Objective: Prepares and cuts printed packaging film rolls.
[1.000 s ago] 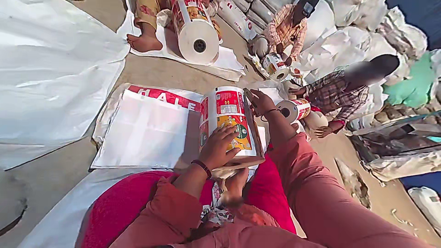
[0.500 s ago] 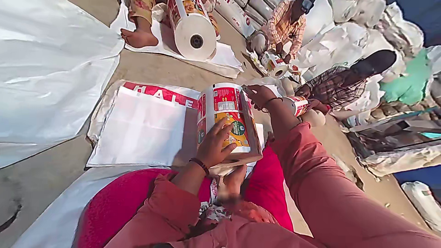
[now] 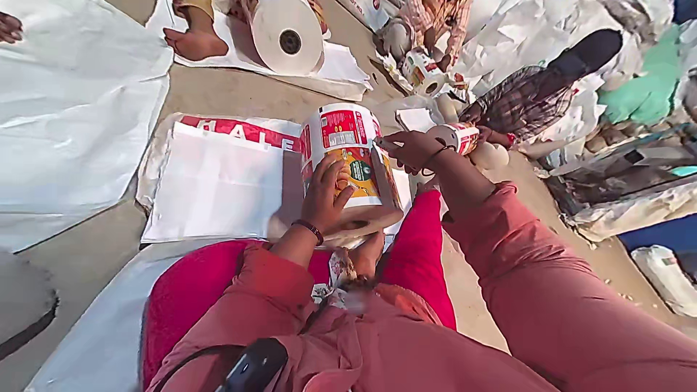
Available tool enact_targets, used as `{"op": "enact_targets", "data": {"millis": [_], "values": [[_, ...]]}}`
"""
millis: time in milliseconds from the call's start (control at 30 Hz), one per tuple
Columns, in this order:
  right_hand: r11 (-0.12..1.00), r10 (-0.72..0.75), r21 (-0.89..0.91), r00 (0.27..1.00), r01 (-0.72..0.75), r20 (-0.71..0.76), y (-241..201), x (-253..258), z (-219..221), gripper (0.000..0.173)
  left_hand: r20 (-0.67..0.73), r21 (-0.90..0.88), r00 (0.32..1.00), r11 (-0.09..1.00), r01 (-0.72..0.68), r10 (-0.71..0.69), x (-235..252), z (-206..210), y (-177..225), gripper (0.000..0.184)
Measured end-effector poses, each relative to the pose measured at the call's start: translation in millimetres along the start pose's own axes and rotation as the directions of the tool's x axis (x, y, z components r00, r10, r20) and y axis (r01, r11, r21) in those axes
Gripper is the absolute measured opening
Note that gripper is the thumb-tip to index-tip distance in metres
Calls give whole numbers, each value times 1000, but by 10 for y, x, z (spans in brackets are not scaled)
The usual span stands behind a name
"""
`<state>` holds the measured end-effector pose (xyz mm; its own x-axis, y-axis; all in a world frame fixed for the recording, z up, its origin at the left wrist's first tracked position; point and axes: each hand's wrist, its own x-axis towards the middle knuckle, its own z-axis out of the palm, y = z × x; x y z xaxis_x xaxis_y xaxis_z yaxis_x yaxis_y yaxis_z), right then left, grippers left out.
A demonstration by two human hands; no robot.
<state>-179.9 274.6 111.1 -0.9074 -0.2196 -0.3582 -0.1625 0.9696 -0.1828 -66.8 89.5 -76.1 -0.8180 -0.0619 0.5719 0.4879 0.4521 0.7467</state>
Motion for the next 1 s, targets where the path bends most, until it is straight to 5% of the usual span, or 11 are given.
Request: {"op": "enact_targets", "data": {"millis": [367,533,667,767,1000], "values": [[997,-84,9,992,83,96,288,-1241,329,42,53,52,998,998,-25,22,-75,15,48,56],[989,-139,91,952,118,274,510,-1772,429,40,56,74,997,996,-57,53,-98,48,57,55],[899,-33,434,996,66,-84,725,-1834,657,48,136,153,991,988,-9,-12,-101,62,240,50],[711,69,693,969,119,-237,949,-1639,971,41,158,195,982,971,-138,108,-94,136,324,38],[721,50,648,914,246,-402,1166,-1357,1608,42,160,263,977,948,-177,138,-104,203,420,34]]}}
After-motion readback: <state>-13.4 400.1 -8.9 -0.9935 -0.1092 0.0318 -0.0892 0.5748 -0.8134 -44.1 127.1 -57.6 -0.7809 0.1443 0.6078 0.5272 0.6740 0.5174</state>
